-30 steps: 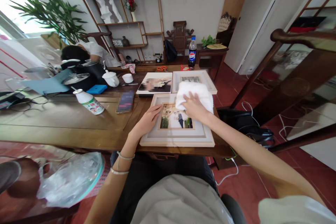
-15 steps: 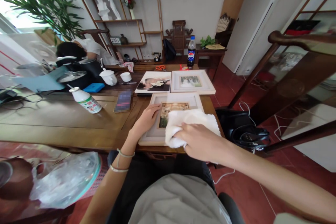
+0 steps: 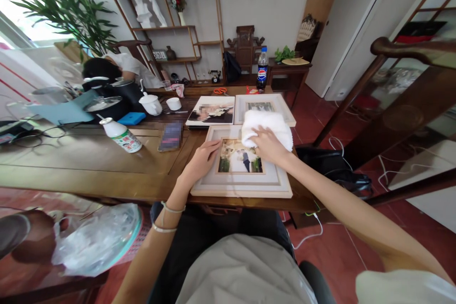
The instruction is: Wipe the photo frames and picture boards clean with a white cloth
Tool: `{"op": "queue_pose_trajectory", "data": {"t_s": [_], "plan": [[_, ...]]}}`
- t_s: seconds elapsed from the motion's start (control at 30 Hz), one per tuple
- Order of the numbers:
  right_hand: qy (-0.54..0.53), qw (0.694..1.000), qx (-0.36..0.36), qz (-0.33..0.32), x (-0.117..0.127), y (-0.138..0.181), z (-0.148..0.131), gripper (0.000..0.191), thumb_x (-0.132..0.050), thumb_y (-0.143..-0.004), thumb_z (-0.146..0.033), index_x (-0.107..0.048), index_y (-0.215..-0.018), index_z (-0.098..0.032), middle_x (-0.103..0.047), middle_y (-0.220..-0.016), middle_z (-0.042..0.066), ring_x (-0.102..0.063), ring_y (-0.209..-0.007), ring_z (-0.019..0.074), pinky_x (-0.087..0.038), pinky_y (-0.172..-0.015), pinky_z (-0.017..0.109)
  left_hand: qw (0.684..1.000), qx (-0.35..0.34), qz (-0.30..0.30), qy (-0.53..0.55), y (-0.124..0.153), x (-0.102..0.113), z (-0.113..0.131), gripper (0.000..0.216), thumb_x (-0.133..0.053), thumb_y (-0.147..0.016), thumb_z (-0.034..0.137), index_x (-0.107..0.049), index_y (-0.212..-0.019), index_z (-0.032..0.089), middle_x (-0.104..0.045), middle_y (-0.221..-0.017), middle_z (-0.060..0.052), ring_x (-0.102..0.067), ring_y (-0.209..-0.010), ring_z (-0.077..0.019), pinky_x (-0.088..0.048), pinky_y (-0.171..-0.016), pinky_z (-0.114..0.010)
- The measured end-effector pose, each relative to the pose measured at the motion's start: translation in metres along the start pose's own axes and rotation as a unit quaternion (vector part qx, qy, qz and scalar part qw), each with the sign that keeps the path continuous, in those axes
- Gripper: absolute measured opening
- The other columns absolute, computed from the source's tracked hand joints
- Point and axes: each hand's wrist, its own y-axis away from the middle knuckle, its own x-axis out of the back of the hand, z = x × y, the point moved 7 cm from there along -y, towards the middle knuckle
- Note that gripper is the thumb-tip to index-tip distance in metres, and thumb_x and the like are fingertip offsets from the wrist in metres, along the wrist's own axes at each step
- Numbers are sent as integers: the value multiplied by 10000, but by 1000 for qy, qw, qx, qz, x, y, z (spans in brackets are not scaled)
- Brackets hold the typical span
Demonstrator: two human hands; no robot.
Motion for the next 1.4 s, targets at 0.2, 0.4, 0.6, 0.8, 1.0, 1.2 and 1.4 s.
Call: {"op": "queue_pose_trajectory", "data": {"t_s": [0.2, 0.4, 0.6, 0.8, 1.0, 1.2, 1.4], "plan": [[-74, 995, 58, -21, 2, 37, -44, 453, -482, -660, 11, -708, -1032, -115, -478, -1437, 164, -376, -1361, 336, -285, -1125, 514, 1000, 24, -2, 19, -1, 4, -1, 406, -454, -874, 54, -627, -1236, 112, -623, -1291, -140, -579, -1207, -246, -448, -1062, -408], [-115, 982, 149, -26, 19, 78, -99, 441, -486, -650, 17, -717, -991, -142, -435, -1476, 140, -314, -1397, 313, -280, -1141, 501, 999, 18, 1, 26, -1, 5, -3, 407, -484, -869, 60, -621, -1242, 149, -627, -1291, -123, -577, -1220, -245, -449, -1061, -411], [-3, 998, 57, -2, 14, 44, -51, 464, -518, -692, 14, -700, -1082, -162, -471, -1448, 142, -404, -1341, 342, -353, -1083, 521, 1000, -8, -2, 6, 0, -1, -4, 422, -443, -876, 48, -614, -1248, 149, -629, -1290, -122, -548, -1253, -235, -421, -1088, -437], [56, 998, -39, 16, 7, -2, 19, 475, -543, -732, -13, -668, -1175, -132, -480, -1432, 171, -377, -1342, 380, -295, -1090, 564, 1000, -12, -11, -8, 1, -3, -4, 396, -420, -888, 59, -645, -1203, 141, -636, -1278, -120, -531, -1268, -232, -430, -1084, -439], [14, 998, 30, -52, -1, 28, -26, 465, -502, -685, 30, -693, -1096, -77, -426, -1462, 212, -293, -1386, 408, -267, -1102, 590, 1000, 3, -20, -11, 1, -3, -2, 379, -420, -906, 81, -642, -1211, 118, -624, -1295, -130, -521, -1278, -229, -413, -1100, -418], [-103, 983, 127, -82, 37, 88, -100, 469, -506, -651, -6, -709, -1040, -171, -423, -1486, 120, -300, -1401, 315, -320, -1126, 489, 1000, 0, -15, -13, 0, -3, -2, 379, -420, -908, 92, -646, -1208, 144, -628, -1290, -124, -531, -1268, -239, -417, -1096, -446], [-107, 986, 120, -40, 23, 77, -94, 469, -527, -651, -12, -711, -1049, -179, -426, -1484, 117, -325, -1391, 314, -288, -1137, 499, 1000, -6, -13, -10, 0, -2, -1, 372, -427, -902, 84, -649, -1194, 146, -638, -1274, -122, -541, -1257, -233, -421, -1092, -435]]}}
